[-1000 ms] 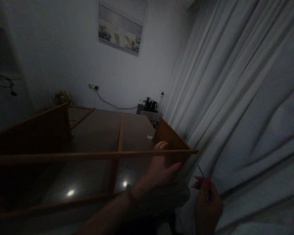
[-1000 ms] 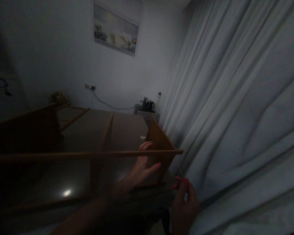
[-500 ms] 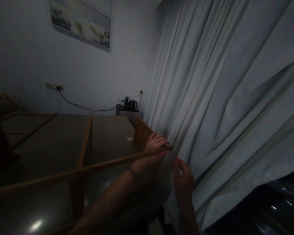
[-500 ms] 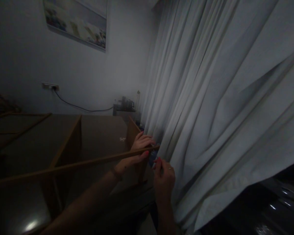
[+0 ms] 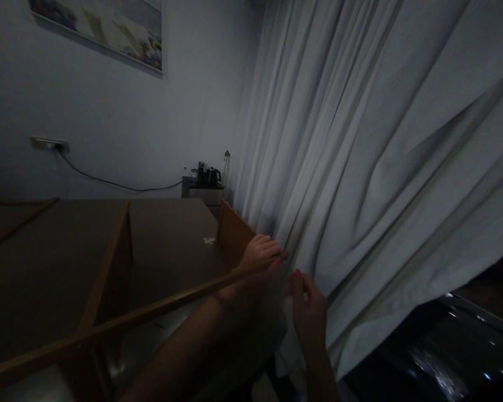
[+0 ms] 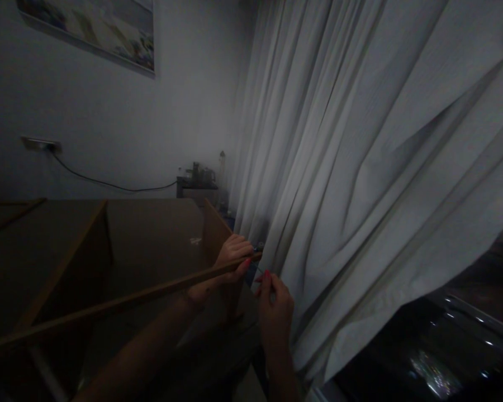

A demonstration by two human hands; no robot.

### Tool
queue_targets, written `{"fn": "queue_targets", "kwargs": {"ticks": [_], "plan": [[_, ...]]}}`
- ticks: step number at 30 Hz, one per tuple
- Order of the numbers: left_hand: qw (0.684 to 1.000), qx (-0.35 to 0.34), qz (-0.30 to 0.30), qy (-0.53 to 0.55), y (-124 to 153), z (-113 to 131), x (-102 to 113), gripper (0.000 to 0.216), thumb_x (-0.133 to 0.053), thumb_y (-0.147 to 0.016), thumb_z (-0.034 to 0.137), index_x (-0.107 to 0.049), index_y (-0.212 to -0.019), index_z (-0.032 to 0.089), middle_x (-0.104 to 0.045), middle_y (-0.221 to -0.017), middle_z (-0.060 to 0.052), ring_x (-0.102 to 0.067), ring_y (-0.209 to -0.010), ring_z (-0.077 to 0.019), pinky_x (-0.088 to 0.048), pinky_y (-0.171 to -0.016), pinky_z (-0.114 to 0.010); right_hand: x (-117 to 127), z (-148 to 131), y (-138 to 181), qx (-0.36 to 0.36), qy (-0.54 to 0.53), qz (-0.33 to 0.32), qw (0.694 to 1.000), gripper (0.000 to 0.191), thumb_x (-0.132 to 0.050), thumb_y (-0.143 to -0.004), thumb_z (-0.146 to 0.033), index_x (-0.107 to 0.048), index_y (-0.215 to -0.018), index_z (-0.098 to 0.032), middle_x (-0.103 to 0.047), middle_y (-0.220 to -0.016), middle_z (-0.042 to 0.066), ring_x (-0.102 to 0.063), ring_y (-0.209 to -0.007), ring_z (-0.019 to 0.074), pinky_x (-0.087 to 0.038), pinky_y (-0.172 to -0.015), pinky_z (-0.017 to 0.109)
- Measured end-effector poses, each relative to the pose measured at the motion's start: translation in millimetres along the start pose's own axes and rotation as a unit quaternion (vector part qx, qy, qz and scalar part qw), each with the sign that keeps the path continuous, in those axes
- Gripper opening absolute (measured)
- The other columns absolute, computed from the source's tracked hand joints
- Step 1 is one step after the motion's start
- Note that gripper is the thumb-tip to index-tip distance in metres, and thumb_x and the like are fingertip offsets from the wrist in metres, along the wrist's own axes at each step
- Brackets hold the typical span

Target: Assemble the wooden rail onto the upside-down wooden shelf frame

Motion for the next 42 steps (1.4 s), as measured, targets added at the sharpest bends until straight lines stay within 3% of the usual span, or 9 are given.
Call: {"fn": "queue_targets", "kwargs": {"ticks": [3,9,20,23,26,29,32,35,42], "plan": [[1.000,0.005,0.003,0.003,-0.1,0.8,-0.3,0.031,-0.028,-0.091,0.031,-0.045,-0.068,0.020,-0.054,-0.067,-0.004,-0.046,-0.068,-0.0184,-0.036,-0.068,-0.035,2.4,-7.5,0.4,0.067,0.082,0.026,0.994,0.040,-0.038,-0.099,-0.043,-0.061,-0.076,-0.020,-0.062,-0.061,0.000,-0.059,-0.061,0.0177,-0.040,-0.063,0.028],[1.000,0.027,0.007,0.015,0.8,1.8,-2.2,0.031,-0.027,-0.091,0.030,-0.043,-0.066,0.021,-0.054,-0.066,-0.004,-0.046,-0.070,-0.0194,-0.037,-0.071,-0.037,5.4,-20.4,4.3,0.194,0.252,0.070,0.945,0.035,-0.038,-0.101,-0.034,-0.063,-0.081,-0.019,-0.061,-0.064,0.003,-0.054,-0.063,0.0195,-0.038,-0.066,0.031],[0.999,0.025,0.001,0.020,-5.4,1.4,-1.4,0.027,-0.040,-0.088,0.029,-0.044,-0.063,0.020,-0.053,-0.061,0.000,-0.045,-0.065,-0.0158,-0.034,-0.067,-0.033,13.7,-12.7,-9.7,0.399,0.204,0.065,0.891,0.010,-0.055,-0.094,-0.017,-0.065,-0.092,-0.019,-0.068,-0.072,0.002,-0.055,-0.072,0.0169,-0.042,-0.077,0.031],[0.999,0.027,0.003,0.033,-7.6,1.8,-0.4,0.029,-0.042,-0.089,0.029,-0.044,-0.061,0.019,-0.052,-0.060,0.000,-0.045,-0.064,-0.0150,-0.033,-0.066,-0.032,10.7,-4.3,-13.2,0.335,0.160,0.039,0.928,0.013,-0.055,-0.094,-0.025,-0.067,-0.089,-0.021,-0.069,-0.073,0.001,-0.058,-0.073,0.0170,-0.041,-0.078,0.032],[0.998,0.043,-0.007,0.041,-7.9,1.0,-1.4,0.030,-0.042,-0.089,0.029,-0.046,-0.061,0.019,-0.053,-0.061,0.000,-0.047,-0.066,-0.0150,-0.034,-0.068,-0.032,-0.1,5.4,-15.0,0.151,-0.007,-0.035,0.988,0.034,-0.040,-0.099,-0.037,-0.063,-0.079,-0.021,-0.062,-0.065,0.000,-0.058,-0.065,0.0160,-0.043,-0.066,0.029],[0.998,0.050,-0.016,0.038,-6.1,0.5,-3.9,0.031,-0.042,-0.090,0.030,-0.046,-0.061,0.020,-0.054,-0.061,0.000,-0.047,-0.067,-0.0157,-0.034,-0.069,-0.032,-12.8,10.2,-9.2,-0.032,-0.179,-0.063,0.981,0.041,-0.039,-0.097,-0.048,-0.053,-0.068,-0.022,-0.052,-0.057,-0.003,-0.051,-0.055,0.0141,-0.042,-0.056,0.026],[0.997,0.059,0.001,0.041,-4.0,0.0,-4.0,0.031,-0.041,-0.091,0.030,-0.047,-0.062,0.020,-0.054,-0.063,0.000,-0.046,-0.068,-0.0163,-0.035,-0.070,-0.033,-19.5,10.3,-1.9,-0.129,-0.255,-0.063,0.956,0.047,-0.042,-0.093,-0.056,-0.046,-0.061,-0.022,-0.046,-0.053,-0.004,-0.045,-0.050,0.0126,-0.040,-0.052,0.025],[0.997,0.059,0.017,0.043,-3.1,1.3,-2.9,0.032,-0.039,-0.092,0.031,-0.046,-0.062,0.020,-0.054,-0.063,-0.001,-0.046,-0.069,-0.0167,-0.035,-0.070,-0.033,-17.7,9.0,2.1,-0.154,-0.250,-0.051,0.955,0.049,-0.042,-0.091,-0.060,-0.044,-0.060,-0.022,-0.045,-0.053,-0.004,-0.044,-0.050,0.0125,-0.039,-0.052,0.025],[0.998,0.061,0.002,0.028,-3.3,4.6,-2.0,0.031,-0.038,-0.092,0.031,-0.045,-0.064,0.020,-0.053,-0.065,-0.001,-0.045,-0.069,-0.0173,-0.035,-0.071,-0.034,-4.8,-4.9,-1.6,-0.032,-0.028,-0.040,0.998,0.045,-0.026,-0.098,-0.052,-0.046,-0.070,-0.023,-0.052,-0.063,0.000,-0.051,-0.063,0.0169,-0.040,-0.063,0.029]]}}
Point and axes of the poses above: each hand's wrist, its own y-axis away from the middle knuckle, its own x-axis out of the back of the hand, z = x × y, the point moved 5 cm from there along -y, towards the middle knuckle
